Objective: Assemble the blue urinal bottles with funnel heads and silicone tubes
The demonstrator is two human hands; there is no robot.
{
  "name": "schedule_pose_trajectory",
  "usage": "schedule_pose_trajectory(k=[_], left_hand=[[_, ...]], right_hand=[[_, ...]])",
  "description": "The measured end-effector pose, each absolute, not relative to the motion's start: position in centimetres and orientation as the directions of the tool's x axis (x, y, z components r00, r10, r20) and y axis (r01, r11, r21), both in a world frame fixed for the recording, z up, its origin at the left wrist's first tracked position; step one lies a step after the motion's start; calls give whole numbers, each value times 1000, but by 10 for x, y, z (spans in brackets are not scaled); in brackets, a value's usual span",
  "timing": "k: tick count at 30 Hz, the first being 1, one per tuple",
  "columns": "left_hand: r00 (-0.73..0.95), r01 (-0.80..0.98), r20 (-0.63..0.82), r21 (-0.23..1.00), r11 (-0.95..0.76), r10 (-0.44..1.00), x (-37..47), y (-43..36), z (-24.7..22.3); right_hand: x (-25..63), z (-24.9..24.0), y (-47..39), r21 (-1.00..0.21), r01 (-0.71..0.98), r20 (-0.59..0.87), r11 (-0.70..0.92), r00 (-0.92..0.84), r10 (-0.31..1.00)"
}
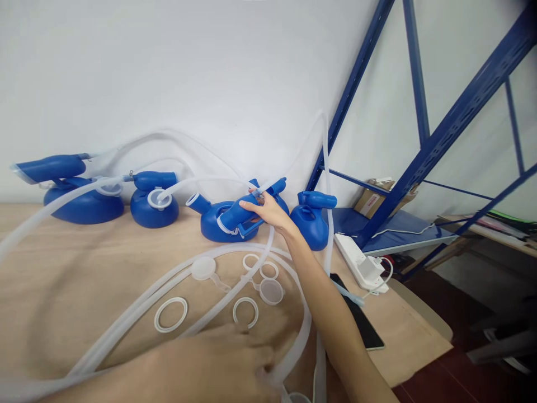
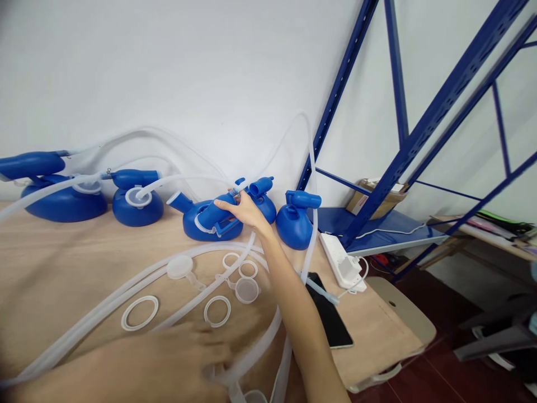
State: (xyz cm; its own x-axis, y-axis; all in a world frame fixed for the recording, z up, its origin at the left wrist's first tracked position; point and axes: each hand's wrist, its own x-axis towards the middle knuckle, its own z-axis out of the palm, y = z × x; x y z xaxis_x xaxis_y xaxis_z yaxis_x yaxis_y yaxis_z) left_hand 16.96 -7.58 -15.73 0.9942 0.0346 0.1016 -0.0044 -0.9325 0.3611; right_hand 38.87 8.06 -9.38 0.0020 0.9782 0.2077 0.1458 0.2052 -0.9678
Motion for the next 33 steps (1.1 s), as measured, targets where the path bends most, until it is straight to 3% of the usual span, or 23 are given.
schedule_pose_trajectory(k=[2,7,10,14,16,20,24,27,30,33], left_hand=[[999,27,22,423,-906,40,161,-64,-125],[956,176,86,597,-783,280,125,-26,-67],[847,236,253,608,-758,467,90,-1,-47],[730,279,265,726,-629,630,43,30,-31],[724,312,199,759,-571,660,25,42,-30],[816,386,9,737,-556,578,17,56,-45],[869,405,-102,707,-579,484,43,51,-71],[930,346,-184,726,-594,317,71,37,-82],[932,357,-314,706,-612,182,89,25,-84],[920,372,-359,684,-628,154,93,21,-80]], right_hand=[[390,-89,77,-963,164,218,216,-3,976],[397,-66,58,-949,150,283,276,28,959],[403,-51,43,-934,98,349,342,65,935],[411,-35,26,-906,35,422,421,113,899],[413,-30,18,-894,7,446,448,110,888],[408,-25,3,-878,16,478,478,19,878],[394,-23,-11,-863,177,462,474,-106,881],[388,-22,-18,-826,288,437,484,-215,874],[387,-18,-25,-753,407,361,517,-402,842],[386,-15,-33,-636,500,281,587,-559,780]])
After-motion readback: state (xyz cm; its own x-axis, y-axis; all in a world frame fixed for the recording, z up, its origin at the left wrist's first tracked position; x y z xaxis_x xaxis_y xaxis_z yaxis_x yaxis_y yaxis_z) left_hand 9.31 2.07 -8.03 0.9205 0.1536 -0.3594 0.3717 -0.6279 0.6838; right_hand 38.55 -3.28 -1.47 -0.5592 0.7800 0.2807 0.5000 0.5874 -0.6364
